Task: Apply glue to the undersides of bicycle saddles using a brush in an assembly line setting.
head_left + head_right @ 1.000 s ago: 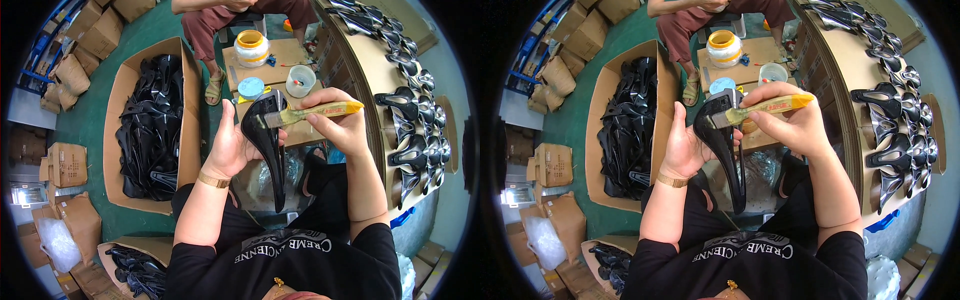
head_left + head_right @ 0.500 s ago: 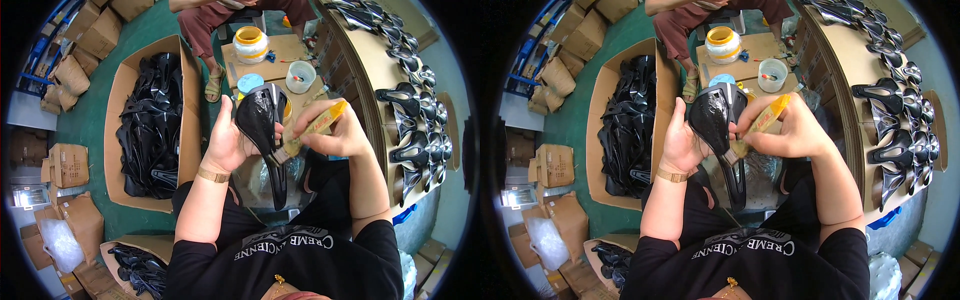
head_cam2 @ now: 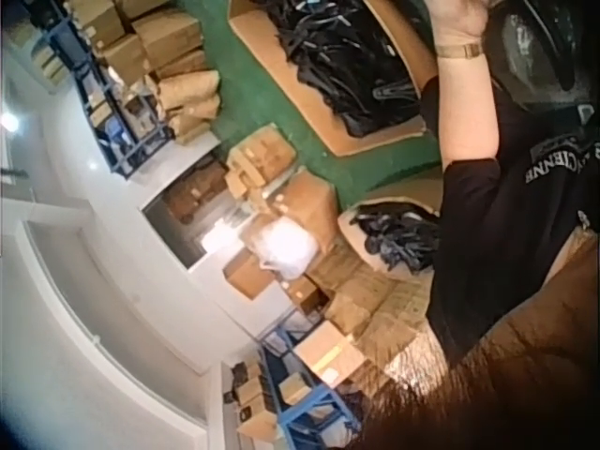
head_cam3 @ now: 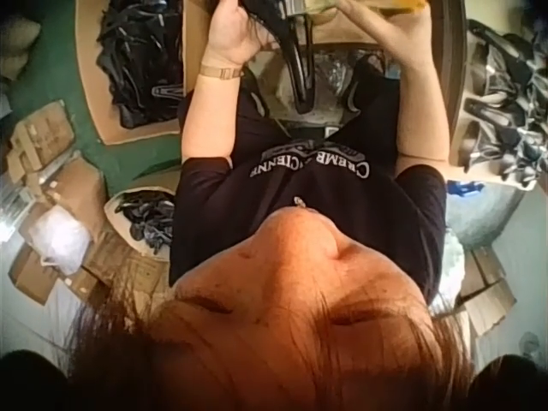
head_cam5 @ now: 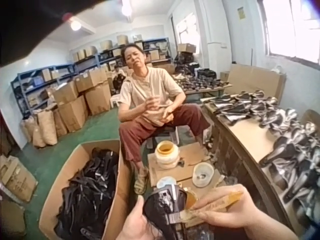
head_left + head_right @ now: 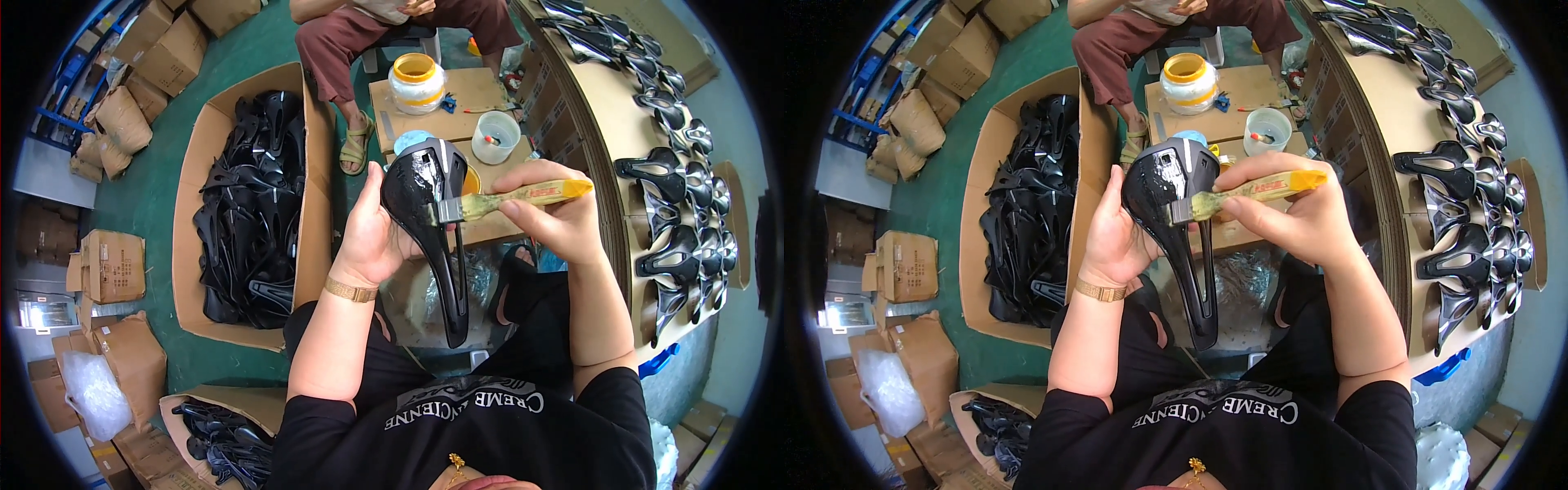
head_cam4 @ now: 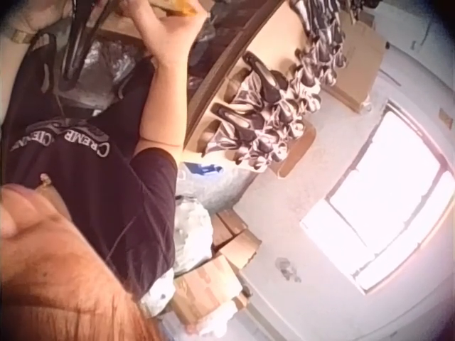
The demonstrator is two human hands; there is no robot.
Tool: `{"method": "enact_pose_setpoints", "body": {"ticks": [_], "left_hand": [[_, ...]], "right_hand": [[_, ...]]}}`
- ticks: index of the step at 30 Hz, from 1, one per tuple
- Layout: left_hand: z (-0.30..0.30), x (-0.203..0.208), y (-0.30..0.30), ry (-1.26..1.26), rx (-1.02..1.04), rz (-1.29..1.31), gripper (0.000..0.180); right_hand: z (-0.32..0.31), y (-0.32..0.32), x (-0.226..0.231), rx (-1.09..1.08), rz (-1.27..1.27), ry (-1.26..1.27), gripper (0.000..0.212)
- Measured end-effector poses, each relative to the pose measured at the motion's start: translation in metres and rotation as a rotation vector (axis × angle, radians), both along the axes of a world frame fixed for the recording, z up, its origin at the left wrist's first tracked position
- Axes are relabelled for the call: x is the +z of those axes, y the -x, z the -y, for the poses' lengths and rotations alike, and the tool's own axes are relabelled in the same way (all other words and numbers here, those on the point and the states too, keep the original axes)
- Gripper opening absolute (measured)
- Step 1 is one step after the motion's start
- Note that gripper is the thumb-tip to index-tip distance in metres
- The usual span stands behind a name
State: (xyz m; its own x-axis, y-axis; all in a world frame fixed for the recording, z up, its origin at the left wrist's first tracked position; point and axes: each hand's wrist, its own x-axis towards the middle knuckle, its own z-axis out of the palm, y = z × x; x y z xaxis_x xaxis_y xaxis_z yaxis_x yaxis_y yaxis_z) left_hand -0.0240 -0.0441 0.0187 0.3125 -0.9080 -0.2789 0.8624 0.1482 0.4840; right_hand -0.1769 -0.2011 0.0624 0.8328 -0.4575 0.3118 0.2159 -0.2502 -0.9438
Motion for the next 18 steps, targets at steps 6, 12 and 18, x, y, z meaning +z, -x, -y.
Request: {"method": "enact_pose_setpoints", "body": {"ticks": [6,12,18], "left_hand": [[-0.005,-0.009,-0.004,0.047,-0.13,0.099,0.074],[-0.003,-0.005,-0.001,-0.016,-0.039,0.015,0.071],[-0.007,-0.003,-0.004,0.081,-0.094,0.004,0.069]], "right_hand": [[-0.003,-0.001,-0.003,-0.032,0.011,-0.072,0.017],[0.004,0.005,-0.004,0.043,0.03,-0.009,0.018],[0.001,0.005,-0.003,-0.067,-0.011,-0.089,0.016]]}}
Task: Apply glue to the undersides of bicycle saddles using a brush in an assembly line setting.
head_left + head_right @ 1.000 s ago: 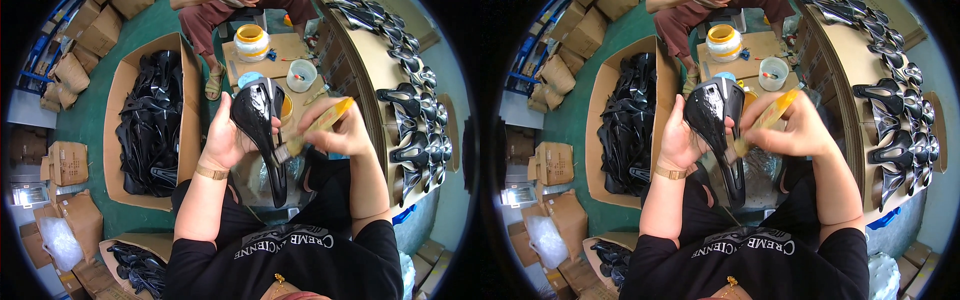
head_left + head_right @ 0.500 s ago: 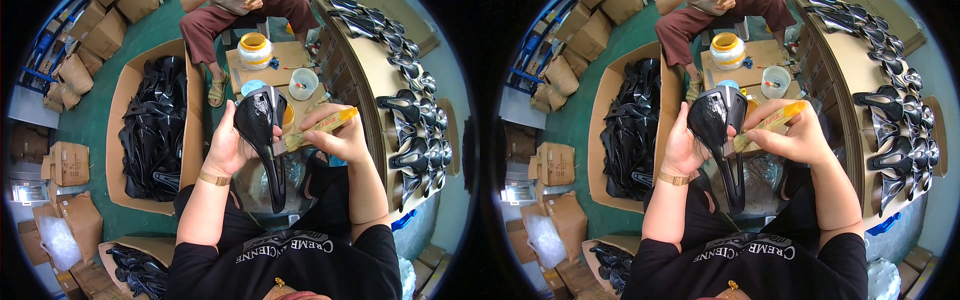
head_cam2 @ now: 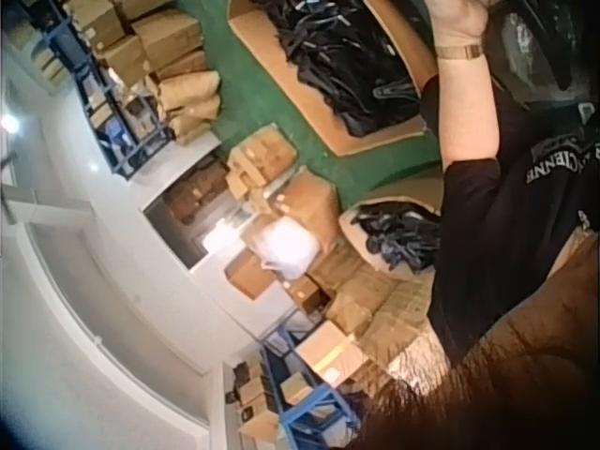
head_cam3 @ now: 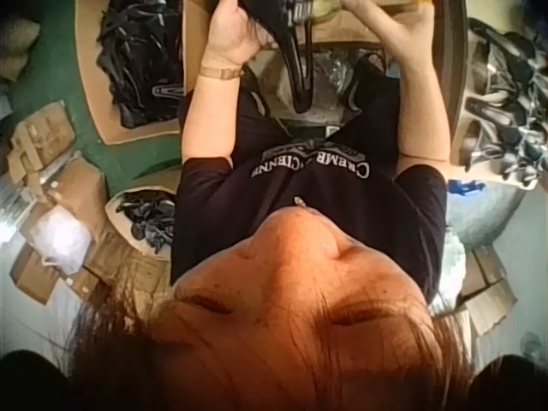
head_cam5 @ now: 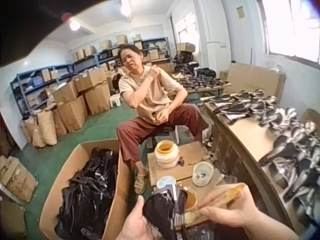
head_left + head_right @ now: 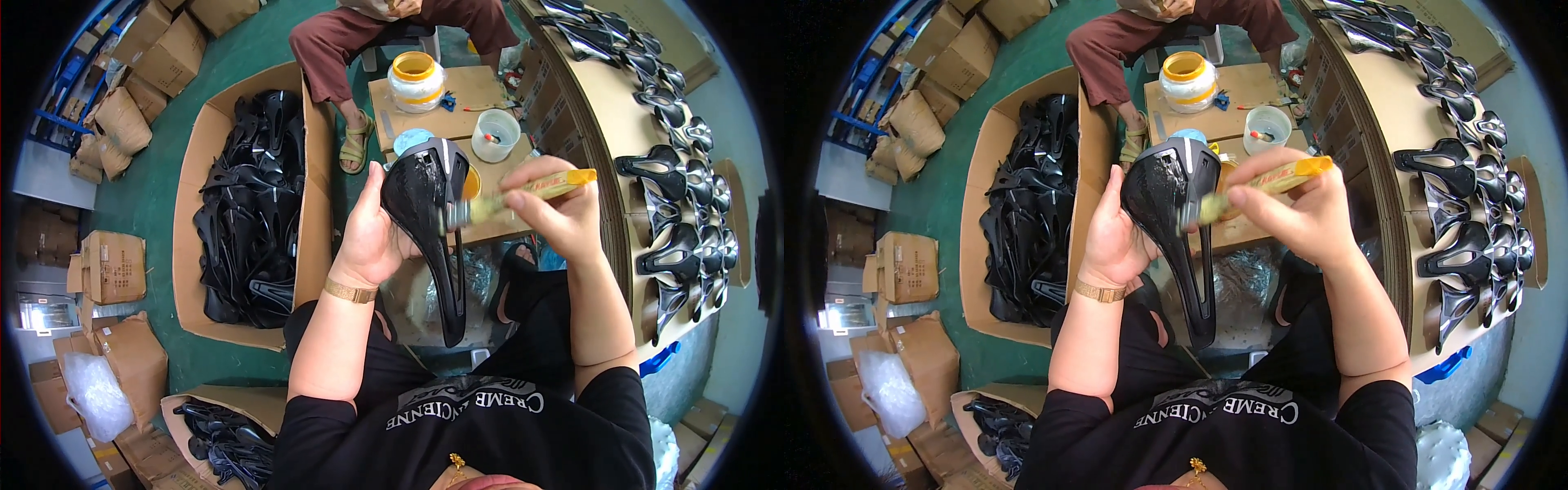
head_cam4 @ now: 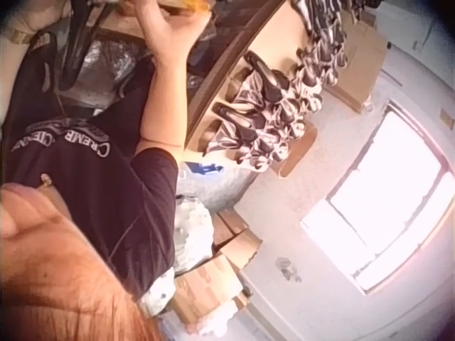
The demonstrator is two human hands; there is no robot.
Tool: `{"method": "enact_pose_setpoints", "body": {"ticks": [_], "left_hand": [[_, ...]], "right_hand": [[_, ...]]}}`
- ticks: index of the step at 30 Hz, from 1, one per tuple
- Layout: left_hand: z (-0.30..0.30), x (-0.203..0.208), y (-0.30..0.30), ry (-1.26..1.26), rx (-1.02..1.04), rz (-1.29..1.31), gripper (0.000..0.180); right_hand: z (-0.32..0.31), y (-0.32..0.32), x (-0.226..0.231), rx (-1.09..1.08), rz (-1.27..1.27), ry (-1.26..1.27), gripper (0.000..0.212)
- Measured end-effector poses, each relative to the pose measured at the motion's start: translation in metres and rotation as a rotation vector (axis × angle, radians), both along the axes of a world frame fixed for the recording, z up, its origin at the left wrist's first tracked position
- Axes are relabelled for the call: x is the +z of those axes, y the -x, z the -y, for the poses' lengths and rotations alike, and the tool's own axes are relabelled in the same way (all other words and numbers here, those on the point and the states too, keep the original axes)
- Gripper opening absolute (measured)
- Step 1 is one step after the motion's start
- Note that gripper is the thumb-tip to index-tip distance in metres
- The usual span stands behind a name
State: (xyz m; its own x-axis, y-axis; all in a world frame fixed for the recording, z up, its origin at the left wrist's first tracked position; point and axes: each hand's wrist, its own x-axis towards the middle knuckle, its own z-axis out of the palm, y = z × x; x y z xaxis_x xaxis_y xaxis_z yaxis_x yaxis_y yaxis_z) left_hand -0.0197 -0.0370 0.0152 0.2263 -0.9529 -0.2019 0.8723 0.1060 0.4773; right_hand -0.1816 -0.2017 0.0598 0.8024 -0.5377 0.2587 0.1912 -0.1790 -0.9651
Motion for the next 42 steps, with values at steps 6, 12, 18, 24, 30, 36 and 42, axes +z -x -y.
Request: {"method": "enact_pose_setpoints", "body": {"ticks": [6,12,18,24,30,36,42], "left_hand": [[0.002,-0.008,0.001,-0.076,-0.053,0.197,0.073],[0.003,-0.006,0.008,-0.132,-0.035,0.202,0.074],[0.008,0.003,0.008,-0.142,0.04,0.13,0.074],[-0.002,-0.009,-0.006,-0.024,-0.023,0.127,0.076],[-0.004,-0.006,-0.009,-0.016,0.023,0.149,0.075],[-0.023,-0.004,-0.023,-0.167,0.341,0.494,0.072],[-0.047,0.019,-0.042,0.278,0.523,0.439,0.087]], "right_hand": [[-0.002,-0.003,-0.002,-0.026,0.074,-0.135,0.018],[0.003,-0.003,-0.004,0.067,0.034,-0.01,0.016],[-0.002,-0.004,0.001,0.075,0.012,0.008,0.018],[-0.002,0.002,0.007,0.398,-0.109,0.153,0.016],[0.003,0.005,0.003,0.154,-0.01,-0.12,0.019],[0.052,-0.008,-0.025,-0.273,-0.036,-0.17,0.026],[0.061,-0.033,-0.087,-0.144,-0.438,0.17,0.018]]}}
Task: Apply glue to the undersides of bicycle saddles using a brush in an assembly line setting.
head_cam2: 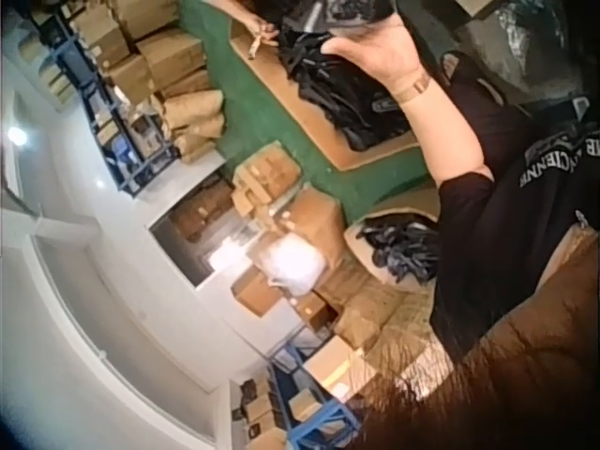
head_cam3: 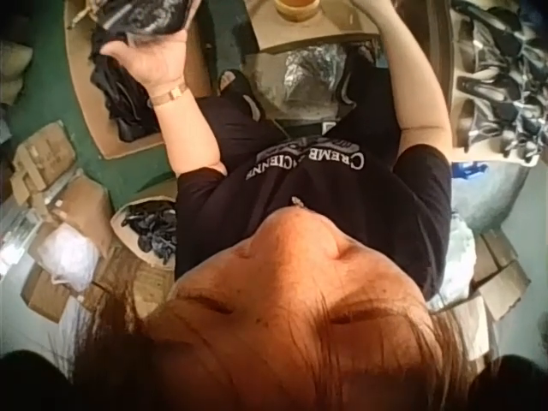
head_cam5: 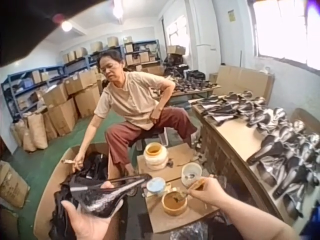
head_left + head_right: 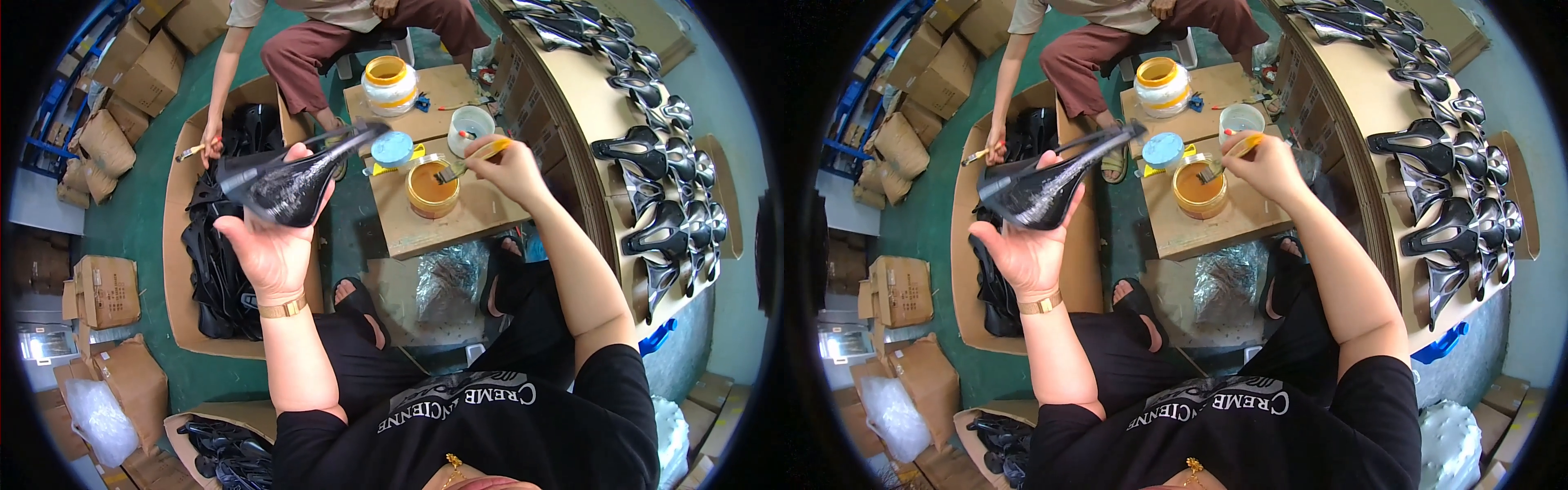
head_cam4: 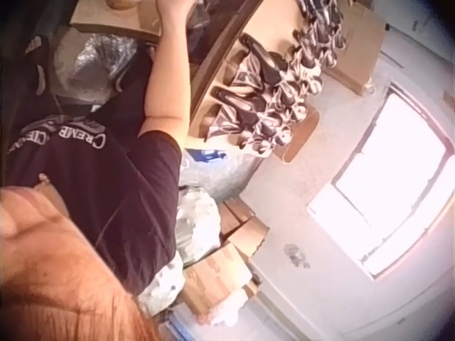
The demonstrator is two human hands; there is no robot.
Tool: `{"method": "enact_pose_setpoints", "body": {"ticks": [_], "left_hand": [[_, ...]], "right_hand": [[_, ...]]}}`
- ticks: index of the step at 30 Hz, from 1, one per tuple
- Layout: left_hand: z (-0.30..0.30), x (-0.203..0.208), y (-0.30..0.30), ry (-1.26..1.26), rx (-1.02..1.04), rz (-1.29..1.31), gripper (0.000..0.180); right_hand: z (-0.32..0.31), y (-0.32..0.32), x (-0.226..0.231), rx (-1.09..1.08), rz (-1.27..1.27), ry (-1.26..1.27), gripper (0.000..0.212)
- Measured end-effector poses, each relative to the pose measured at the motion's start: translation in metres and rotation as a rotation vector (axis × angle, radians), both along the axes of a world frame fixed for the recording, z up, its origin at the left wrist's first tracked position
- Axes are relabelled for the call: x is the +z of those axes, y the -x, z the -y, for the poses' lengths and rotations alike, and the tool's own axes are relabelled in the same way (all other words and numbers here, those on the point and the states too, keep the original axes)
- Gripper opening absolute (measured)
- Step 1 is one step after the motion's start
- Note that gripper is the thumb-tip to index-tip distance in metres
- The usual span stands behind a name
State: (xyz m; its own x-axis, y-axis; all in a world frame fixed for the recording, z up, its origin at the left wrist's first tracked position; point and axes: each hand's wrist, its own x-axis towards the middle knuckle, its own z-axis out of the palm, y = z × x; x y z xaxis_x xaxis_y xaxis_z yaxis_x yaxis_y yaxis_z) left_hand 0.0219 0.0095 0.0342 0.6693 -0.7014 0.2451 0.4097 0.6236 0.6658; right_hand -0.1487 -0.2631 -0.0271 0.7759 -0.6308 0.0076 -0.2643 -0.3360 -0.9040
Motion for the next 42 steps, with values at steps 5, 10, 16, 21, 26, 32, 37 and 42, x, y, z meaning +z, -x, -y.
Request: {"method": "enact_pose_setpoints", "body": {"ticks": [5,10,16,21,26,32,37,42], "left_hand": [[-0.007,-0.01,-0.005,-0.111,-0.074,-0.41,0.061],[0.004,-0.023,0.0,-0.125,0.04,-0.242,0.054],[-0.005,-0.013,-0.008,0.08,0.049,-0.36,0.053],[-0.002,-0.022,-0.012,0.126,-0.008,-0.556,0.058],[0.004,-0.011,-0.009,0.205,-0.042,-0.495,0.055],[0.01,-0.023,-0.01,0.102,-0.042,-0.504,0.047],[0.014,-0.017,-0.006,0.05,0.025,-0.369,0.045],[0.016,-0.019,-0.004,0.01,-0.018,-0.36,0.044]], "right_hand": [[-0.009,-0.014,-0.026,-0.003,-0.174,0.15,0.021],[-0.005,-0.014,-0.054,0.003,-0.183,0.095,0.019],[0.004,-0.003,-0.01,-0.131,0.157,-0.408,0.016],[0.015,0.011,-0.022,-0.174,0.341,-0.759,0.014],[0.02,0.017,-0.038,-0.343,0.392,-0.972,0.016],[0.021,0.016,-0.03,-0.328,0.414,-1.113,0.018],[0.013,0.02,0.006,-0.135,0.577,-1.047,0.009],[0.013,0.021,0.027,0.067,0.703,-0.992,0.015]]}}
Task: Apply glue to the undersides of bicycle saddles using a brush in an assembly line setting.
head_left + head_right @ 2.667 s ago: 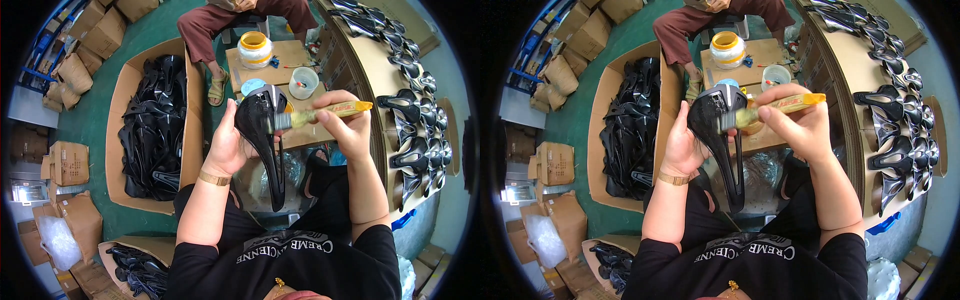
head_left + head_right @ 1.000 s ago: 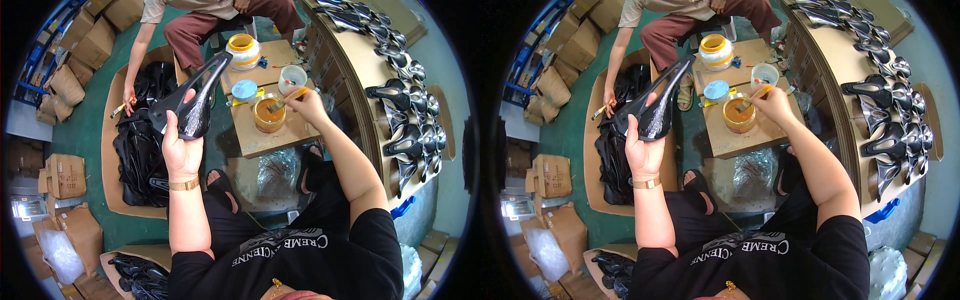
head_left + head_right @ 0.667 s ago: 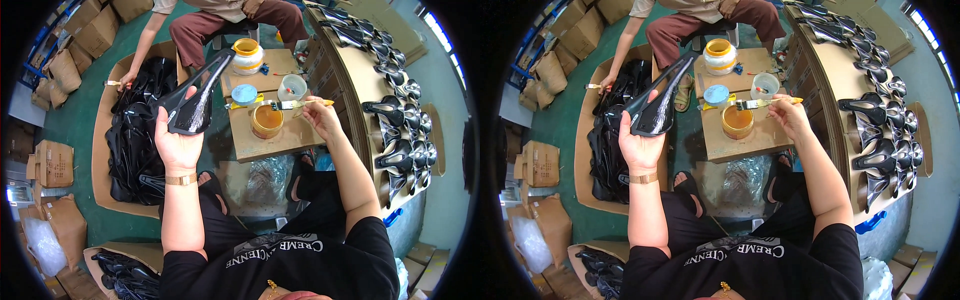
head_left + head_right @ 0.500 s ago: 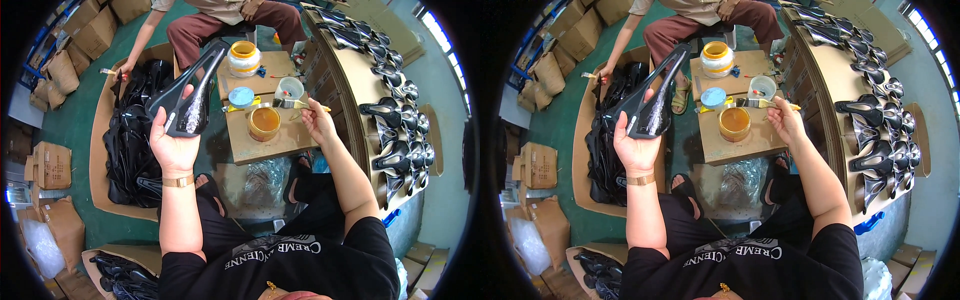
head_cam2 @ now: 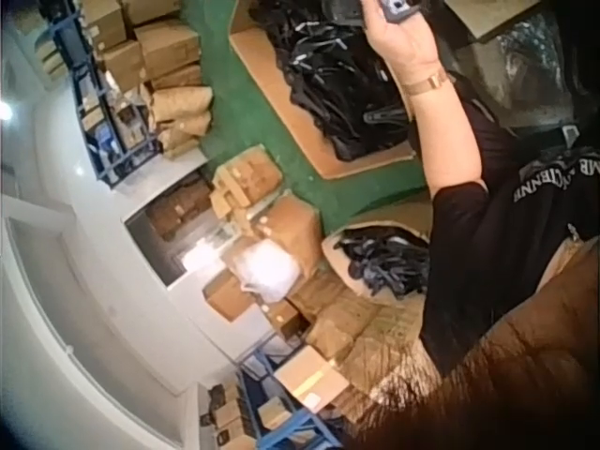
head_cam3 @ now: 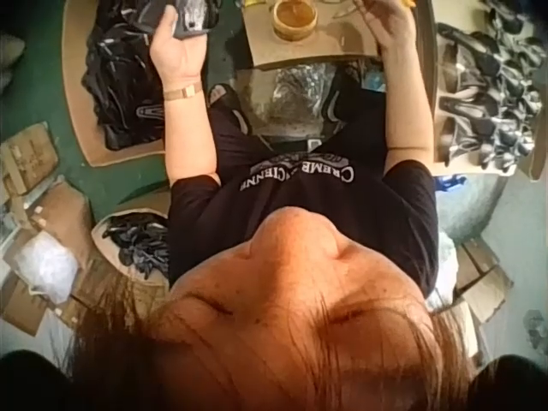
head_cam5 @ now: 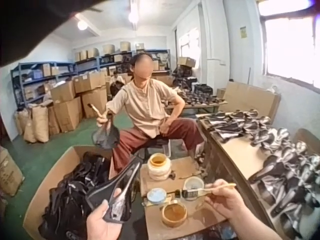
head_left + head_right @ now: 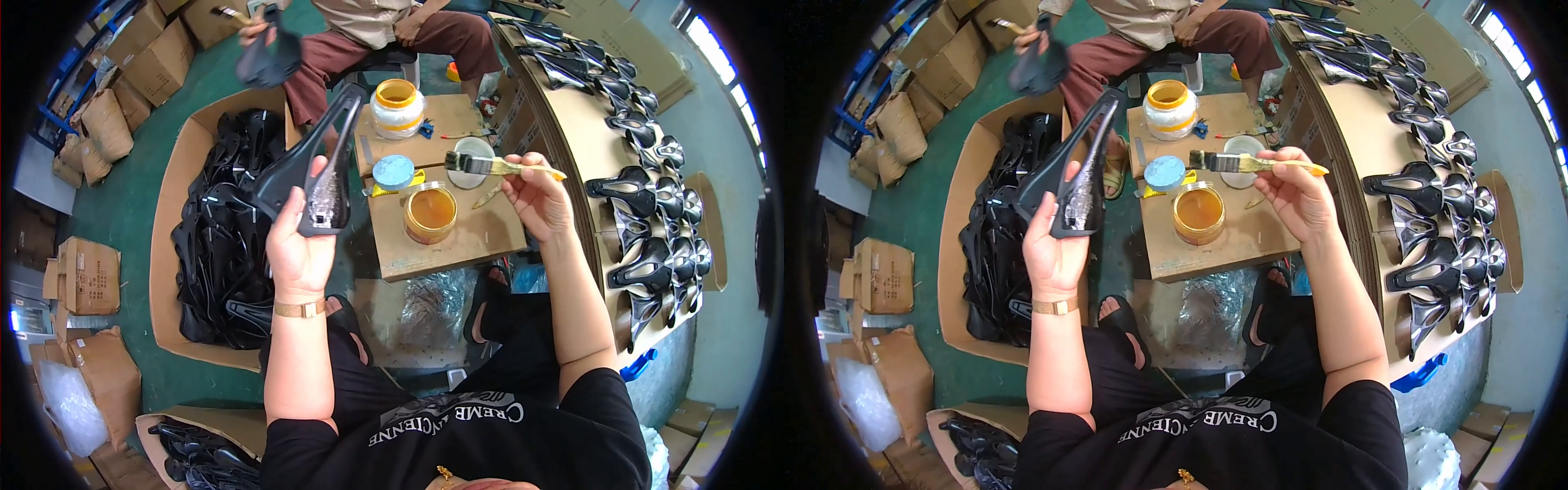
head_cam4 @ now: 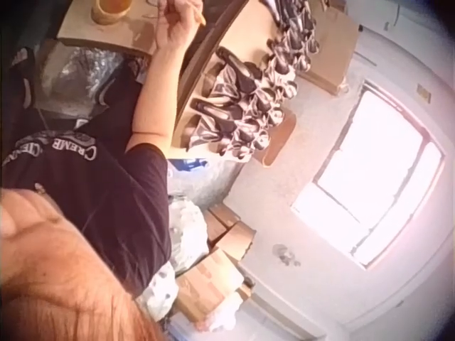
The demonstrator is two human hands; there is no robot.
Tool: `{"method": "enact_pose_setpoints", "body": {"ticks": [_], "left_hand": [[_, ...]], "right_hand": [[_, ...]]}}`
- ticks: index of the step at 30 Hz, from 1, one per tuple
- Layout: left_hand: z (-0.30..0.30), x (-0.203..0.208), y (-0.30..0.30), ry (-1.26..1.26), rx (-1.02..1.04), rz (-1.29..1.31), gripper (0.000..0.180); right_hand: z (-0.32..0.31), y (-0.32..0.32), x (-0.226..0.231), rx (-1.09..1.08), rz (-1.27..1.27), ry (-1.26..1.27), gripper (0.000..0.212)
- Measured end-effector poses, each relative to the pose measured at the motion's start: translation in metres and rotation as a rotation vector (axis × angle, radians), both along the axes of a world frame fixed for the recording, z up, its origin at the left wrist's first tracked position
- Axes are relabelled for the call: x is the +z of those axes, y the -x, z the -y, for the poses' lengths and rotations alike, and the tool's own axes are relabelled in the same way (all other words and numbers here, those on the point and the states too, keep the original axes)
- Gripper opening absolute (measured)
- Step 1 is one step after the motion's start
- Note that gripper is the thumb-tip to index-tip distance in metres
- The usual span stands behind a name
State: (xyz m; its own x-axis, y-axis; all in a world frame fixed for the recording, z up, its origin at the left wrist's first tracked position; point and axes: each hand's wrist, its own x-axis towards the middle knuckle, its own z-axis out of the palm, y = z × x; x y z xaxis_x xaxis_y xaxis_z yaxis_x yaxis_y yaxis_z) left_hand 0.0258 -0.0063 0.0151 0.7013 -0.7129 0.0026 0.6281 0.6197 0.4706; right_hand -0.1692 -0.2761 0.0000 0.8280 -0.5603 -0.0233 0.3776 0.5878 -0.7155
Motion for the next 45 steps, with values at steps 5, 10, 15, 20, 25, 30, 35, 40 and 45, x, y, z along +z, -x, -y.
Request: {"method": "enact_pose_setpoints", "body": {"ticks": [5,10,15,20,25,30,35,40,45], "left_hand": [[0.018,-0.016,0.028,-0.179,-0.017,0.199,0.054],[0.023,-0.013,0.063,-0.265,-0.225,0.261,0.045],[0.024,-0.014,0.075,-0.24,-0.284,0.278,0.036],[0.02,-0.016,0.073,-0.295,-0.315,0.261,0.038],[0.02,-0.008,0.073,-0.266,-0.264,0.41,0.035],[0.014,-0.026,0.074,-0.386,-0.251,0.4,0.035],[0.017,-0.01,0.075,-0.382,-0.105,0.68,0.032],[0.006,-0.022,0.072,-0.46,-0.151,0.599,0.035],[0.008,-0.009,0.073,-0.431,-0.119,0.64,0.037]], "right_hand": [[-0.02,0.006,0.034,-0.07,0.161,0.175,0.02],[-0.061,-0.006,0.04,-0.06,0.08,0.47,0.014],[-0.071,-0.012,0.043,-0.063,-0.074,0.824,0.01],[-0.083,-0.008,0.05,-0.104,-0.032,0.94,0.012],[-0.071,-0.007,0.048,-0.24,-0.083,1.156,0.011],[-0.097,-0.006,0.049,-0.075,-0.026,0.745,0.012],[-0.086,-0.005,0.061,-0.192,-0.099,0.804,0.01],[-0.09,-0.007,0.068,-0.221,0.119,1.483,0.024],[-0.085,-0.008,0.066,-0.235,0.089,1.577,0.024]]}}
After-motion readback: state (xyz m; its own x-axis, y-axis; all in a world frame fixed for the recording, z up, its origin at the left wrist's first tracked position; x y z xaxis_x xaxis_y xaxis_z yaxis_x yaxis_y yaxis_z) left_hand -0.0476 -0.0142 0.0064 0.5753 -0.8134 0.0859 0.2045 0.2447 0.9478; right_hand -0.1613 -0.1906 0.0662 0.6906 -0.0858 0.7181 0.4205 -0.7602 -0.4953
